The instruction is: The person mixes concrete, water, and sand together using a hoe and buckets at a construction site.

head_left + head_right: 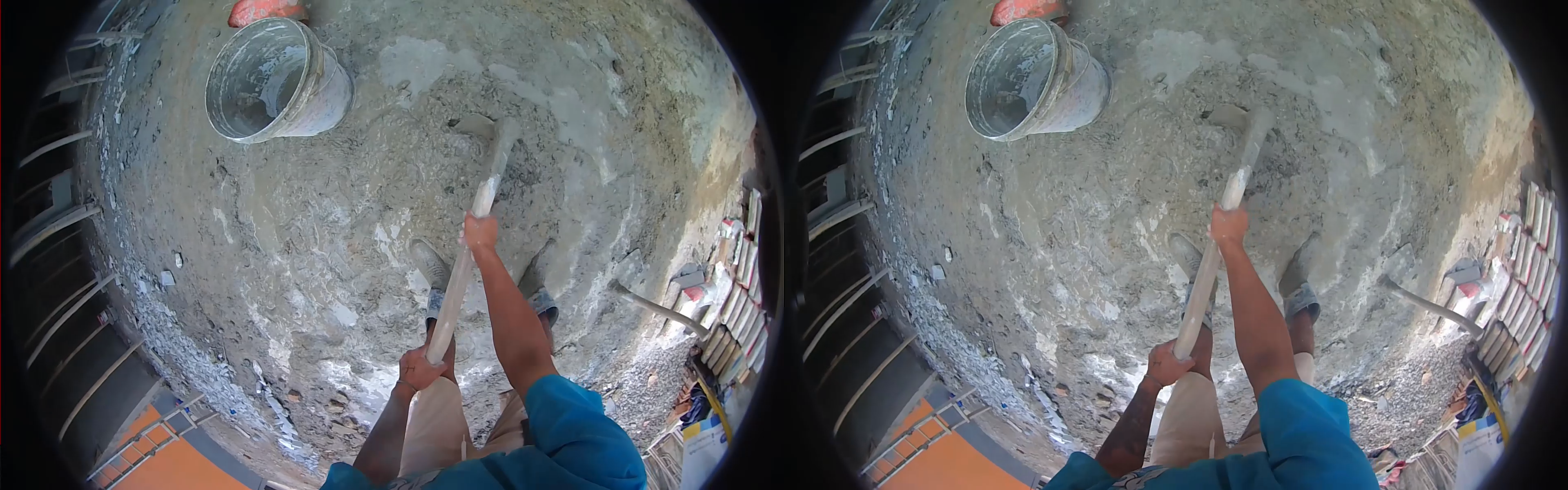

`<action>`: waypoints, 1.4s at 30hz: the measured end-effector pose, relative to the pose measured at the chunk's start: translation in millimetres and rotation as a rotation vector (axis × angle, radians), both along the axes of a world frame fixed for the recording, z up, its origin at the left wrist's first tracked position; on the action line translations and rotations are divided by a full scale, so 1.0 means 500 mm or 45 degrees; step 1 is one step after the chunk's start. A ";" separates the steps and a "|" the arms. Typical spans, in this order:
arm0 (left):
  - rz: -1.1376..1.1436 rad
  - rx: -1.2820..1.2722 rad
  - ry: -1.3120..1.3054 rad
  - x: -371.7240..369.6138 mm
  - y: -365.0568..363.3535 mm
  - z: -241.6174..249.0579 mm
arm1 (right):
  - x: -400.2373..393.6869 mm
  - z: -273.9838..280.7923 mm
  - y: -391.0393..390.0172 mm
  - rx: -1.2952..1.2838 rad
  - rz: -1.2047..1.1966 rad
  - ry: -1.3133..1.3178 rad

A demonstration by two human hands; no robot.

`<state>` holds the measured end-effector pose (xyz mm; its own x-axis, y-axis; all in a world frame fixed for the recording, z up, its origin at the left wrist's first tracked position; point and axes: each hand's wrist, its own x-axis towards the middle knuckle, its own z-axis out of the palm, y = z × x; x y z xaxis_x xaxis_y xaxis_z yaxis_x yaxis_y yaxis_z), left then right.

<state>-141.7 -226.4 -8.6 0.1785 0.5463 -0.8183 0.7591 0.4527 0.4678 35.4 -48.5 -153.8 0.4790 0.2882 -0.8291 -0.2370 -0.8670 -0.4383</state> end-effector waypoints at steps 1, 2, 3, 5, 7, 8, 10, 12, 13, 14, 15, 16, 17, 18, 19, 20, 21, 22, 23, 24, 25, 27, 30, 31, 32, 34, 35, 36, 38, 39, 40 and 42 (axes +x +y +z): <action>-0.059 -0.030 0.033 -0.027 -0.012 0.002 | -0.023 -0.002 -0.028 0.081 -0.096 0.065; -0.099 -0.049 0.018 -0.038 -0.027 0.013 | -0.027 0.009 -0.063 0.150 -0.169 0.116; -0.153 -0.074 0.005 -0.052 -0.042 0.028 | -0.028 0.027 -0.086 0.137 -0.206 0.186; -0.206 -0.072 0.018 -0.075 -0.101 0.061 | -0.036 0.093 -0.127 0.131 -0.273 0.230; -0.227 -0.075 0.024 -0.061 -0.110 0.058 | -0.018 0.155 -0.123 0.130 -0.266 0.197; -0.218 -0.153 -0.029 -0.053 -0.111 0.059 | -0.004 0.180 -0.123 0.185 -0.189 0.116; -0.227 -0.100 -0.095 -0.026 -0.084 0.030 | 0.037 0.211 -0.089 0.340 -0.119 -0.033; -0.143 0.108 -0.207 0.039 0.000 -0.004 | 0.095 0.230 0.008 0.503 -0.116 -0.188; -0.049 0.193 -0.309 0.074 0.062 -0.007 | 0.118 0.246 0.064 0.597 -0.079 -0.235; 0.004 0.186 -0.320 0.097 0.099 -0.022 | 0.143 0.217 0.107 0.567 0.012 -0.289; 0.046 0.168 -0.322 0.105 0.110 -0.028 | 0.160 0.190 0.123 0.526 0.090 -0.335; 0.037 0.161 -0.311 0.109 0.097 -0.023 | 0.158 0.149 0.110 0.519 0.079 -0.325; 0.081 0.084 -0.242 0.109 0.080 -0.015 | 0.145 0.083 0.087 0.339 0.146 -0.329; 0.123 0.012 -0.171 0.102 0.062 -0.001 | 0.124 0.028 0.066 0.161 0.211 -0.327; 0.106 -0.028 -0.153 0.081 0.024 -0.010 | 0.094 -0.006 0.032 0.135 0.314 -0.468; 0.097 -0.013 -0.140 0.058 0.002 -0.018 | 0.068 -0.016 -0.007 0.104 0.418 -0.614; 0.129 -0.097 -0.148 0.036 -0.022 -0.018 | 0.052 -0.004 -0.025 0.077 0.330 -0.454; 0.159 -0.190 -0.157 0.016 -0.043 -0.004 | 0.037 0.007 -0.050 0.041 0.240 -0.296; 0.155 -0.193 -0.157 -0.002 -0.061 0.011 | 0.025 0.020 -0.074 0.062 0.137 -0.240; 0.063 -0.155 -0.151 -0.017 -0.068 0.024 | 0.017 0.030 -0.094 0.095 0.041 -0.188; -0.029 -0.109 -0.147 -0.030 -0.069 0.032 | 0.013 0.053 -0.114 0.101 -0.011 -0.161; -0.091 -0.157 -0.124 -0.046 -0.082 0.068 | 0.019 0.092 -0.172 0.128 -0.071 -0.151; -0.180 -0.153 -0.085 -0.043 -0.079 0.084 | 0.055 0.109 -0.196 0.175 -0.106 -0.150; -0.204 -0.096 -0.084 -0.040 -0.075 0.085 | 0.060 0.135 -0.189 0.194 -0.130 -0.138; -0.211 -0.052 -0.096 -0.027 -0.064 0.067 | 0.077 0.151 -0.161 0.228 -0.206 -0.106; -0.201 0.015 -0.108 0.013 -0.015 0.038 | 0.113 0.173 -0.068 0.291 -0.253 -0.085; -0.186 0.040 -0.105 0.031 0.016 0.030 | 0.129 0.160 -0.029 0.323 -0.227 -0.094; -0.197 0.033 -0.100 0.038 0.022 0.008 | 0.132 0.144 0.011 0.353 -0.186 -0.096; -0.086 0.174 -0.020 0.033 0.017 -0.025 | 0.100 0.097 0.037 0.315 -0.111 -0.039; -0.020 0.061 -0.011 0.041 0.049 0.030 | 0.071 0.053 0.035 0.271 -0.073 0.011; -0.042 0.070 0.001 0.021 0.034 0.036 | 0.031 0.012 0.007 0.140 -0.045 0.048; -0.032 0.031 0.138 -0.040 -0.027 0.050 | -0.046 0.006 -0.038 0.041 -0.069 0.157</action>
<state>-161.5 -240.0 16.5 0.1036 0.5629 -0.8200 0.8170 0.4220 0.3929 12.6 -67.4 -150.7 0.3895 0.2923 -0.8734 -0.3366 -0.8375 -0.4304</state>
